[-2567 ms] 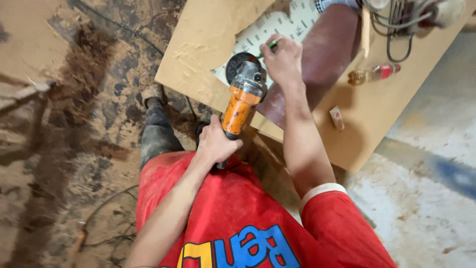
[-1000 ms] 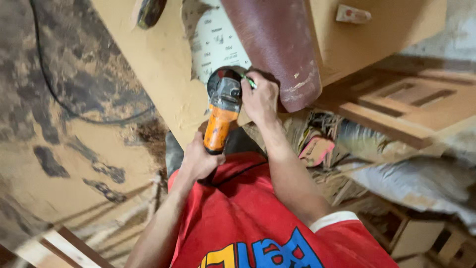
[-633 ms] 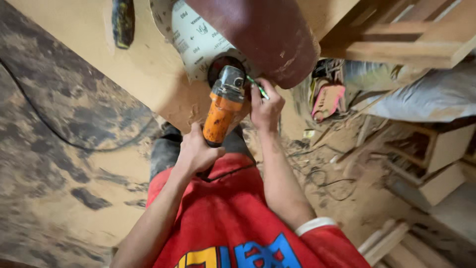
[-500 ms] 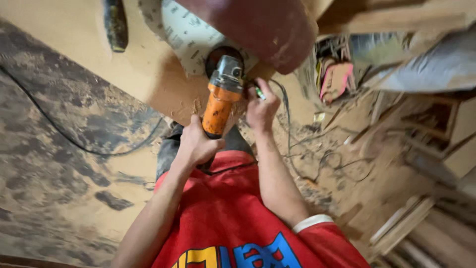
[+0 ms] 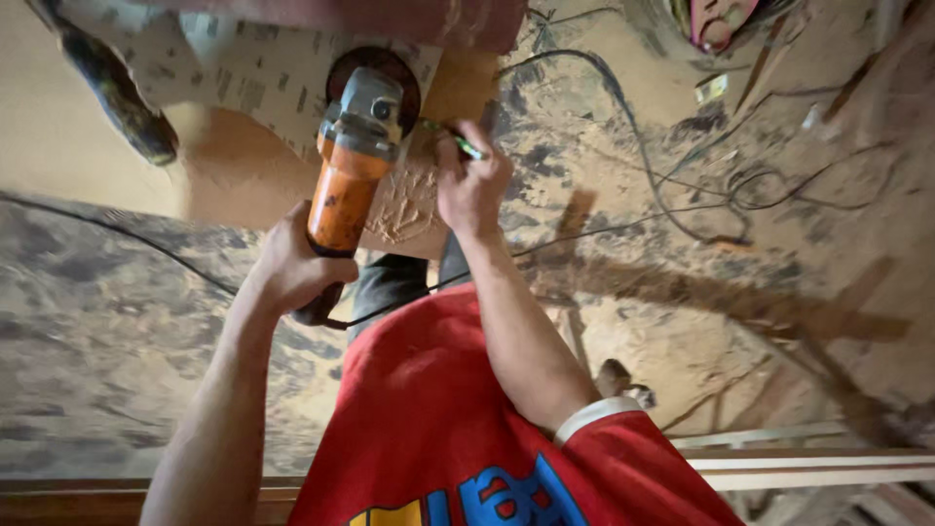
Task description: The person uses an angle grinder to smooth a cylindrical object and then cuts circles out of a sheet of sandpaper using scissors.
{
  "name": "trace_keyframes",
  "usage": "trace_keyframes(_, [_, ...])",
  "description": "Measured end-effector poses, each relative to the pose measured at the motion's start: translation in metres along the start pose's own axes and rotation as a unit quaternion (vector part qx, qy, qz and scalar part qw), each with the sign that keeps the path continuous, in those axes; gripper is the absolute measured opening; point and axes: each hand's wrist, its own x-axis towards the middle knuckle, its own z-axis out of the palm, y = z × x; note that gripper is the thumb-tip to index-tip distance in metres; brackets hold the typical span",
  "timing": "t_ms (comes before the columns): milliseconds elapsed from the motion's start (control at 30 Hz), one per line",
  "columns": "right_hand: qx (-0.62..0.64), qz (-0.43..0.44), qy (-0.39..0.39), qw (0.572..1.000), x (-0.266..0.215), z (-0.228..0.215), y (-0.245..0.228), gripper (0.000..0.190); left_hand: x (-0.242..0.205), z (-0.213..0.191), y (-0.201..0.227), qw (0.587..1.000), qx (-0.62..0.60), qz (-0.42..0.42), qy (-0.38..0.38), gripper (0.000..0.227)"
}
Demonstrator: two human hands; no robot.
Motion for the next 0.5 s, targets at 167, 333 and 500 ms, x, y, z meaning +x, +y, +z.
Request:
trace_keyframes(167, [0.076, -0.032, 0.008, 0.997, -0.005, 0.012, 0.002, 0.008, 0.006, -0.018, 0.004, 0.999, -0.001, 0.029, -0.033, 0.064])
trace_keyframes(333, [0.069, -0.06, 0.02, 0.996, -0.034, 0.025, -0.011, 0.008, 0.01, -0.021, -0.007, 0.997, 0.033, 0.057, -0.028, 0.062])
trace_keyframes(500, [0.101, -0.045, -0.015, 0.994, -0.046, 0.012, -0.031, 0.011, 0.006, -0.016, -0.005, 0.999, 0.008, 0.042, -0.023, 0.066])
